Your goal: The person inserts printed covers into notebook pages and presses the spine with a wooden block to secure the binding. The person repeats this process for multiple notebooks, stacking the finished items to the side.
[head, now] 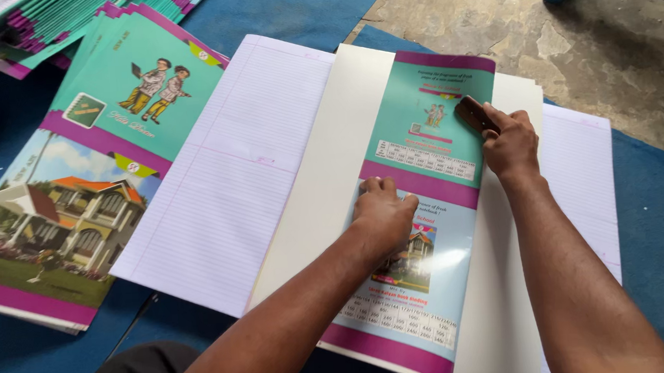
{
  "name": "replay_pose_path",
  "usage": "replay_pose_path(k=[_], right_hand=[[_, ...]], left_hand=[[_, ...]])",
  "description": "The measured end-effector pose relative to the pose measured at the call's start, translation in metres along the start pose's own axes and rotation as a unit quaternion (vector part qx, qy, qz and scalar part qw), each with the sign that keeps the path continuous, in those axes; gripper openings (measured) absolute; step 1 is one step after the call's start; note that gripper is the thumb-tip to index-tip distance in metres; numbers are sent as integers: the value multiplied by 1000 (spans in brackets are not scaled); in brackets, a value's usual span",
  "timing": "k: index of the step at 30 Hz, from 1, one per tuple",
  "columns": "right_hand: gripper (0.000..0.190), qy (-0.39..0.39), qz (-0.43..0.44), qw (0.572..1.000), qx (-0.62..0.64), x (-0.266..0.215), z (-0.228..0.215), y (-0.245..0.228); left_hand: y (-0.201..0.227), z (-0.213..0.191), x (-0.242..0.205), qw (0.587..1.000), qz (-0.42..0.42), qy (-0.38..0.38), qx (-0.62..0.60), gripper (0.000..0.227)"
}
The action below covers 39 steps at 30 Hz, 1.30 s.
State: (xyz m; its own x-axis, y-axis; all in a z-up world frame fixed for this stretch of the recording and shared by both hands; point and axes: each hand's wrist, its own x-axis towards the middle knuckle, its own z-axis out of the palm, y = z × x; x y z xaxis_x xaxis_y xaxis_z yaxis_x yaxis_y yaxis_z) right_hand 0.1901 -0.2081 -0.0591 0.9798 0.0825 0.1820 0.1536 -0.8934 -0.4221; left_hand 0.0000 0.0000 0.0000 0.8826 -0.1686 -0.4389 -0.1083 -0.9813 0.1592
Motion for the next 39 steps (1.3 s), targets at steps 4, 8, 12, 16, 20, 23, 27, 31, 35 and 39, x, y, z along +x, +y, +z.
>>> replay_pose_path(k=[4, 8, 12, 16, 20, 23, 27, 31, 35, 39], right_hand=[[52, 7, 27, 999, 17, 16, -3, -6], [53, 19, 54, 998, 28, 38, 0, -9], [52, 27, 77, 996, 24, 62, 8, -4], [53, 46, 81, 995, 20, 85, 19, 3], [53, 56, 110, 992, 28, 104, 24, 8], [53, 41, 143, 988, 47, 111, 25, 6], [54, 32, 98, 995, 16, 105, 16, 9], [55, -6, 102, 992, 71, 87, 12, 10], [57, -34, 59, 995, 79, 58, 5, 17], [55, -29, 5, 998, 60, 18, 2, 21]], left_hand=[[-2, 5, 4, 999, 14, 34, -18, 73], [-3, 6, 6, 999, 17, 31, -18, 73], [-4, 6, 4, 999, 20, 28, -17, 74], [-4, 4, 2, 998, 30, 41, -24, 76], [-4, 3, 1, 999, 26, 21, -28, 79], [-5, 2, 2, 999, 22, 4, -24, 81], [-5, 5, 1, 1000, 18, -3, -21, 84], [-5, 7, 1, 1000, 14, 5, -20, 84], [-4, 7, 3, 1000, 14, 9, -10, 87], [-3, 8, 0, 1000, 10, 17, -12, 89]])
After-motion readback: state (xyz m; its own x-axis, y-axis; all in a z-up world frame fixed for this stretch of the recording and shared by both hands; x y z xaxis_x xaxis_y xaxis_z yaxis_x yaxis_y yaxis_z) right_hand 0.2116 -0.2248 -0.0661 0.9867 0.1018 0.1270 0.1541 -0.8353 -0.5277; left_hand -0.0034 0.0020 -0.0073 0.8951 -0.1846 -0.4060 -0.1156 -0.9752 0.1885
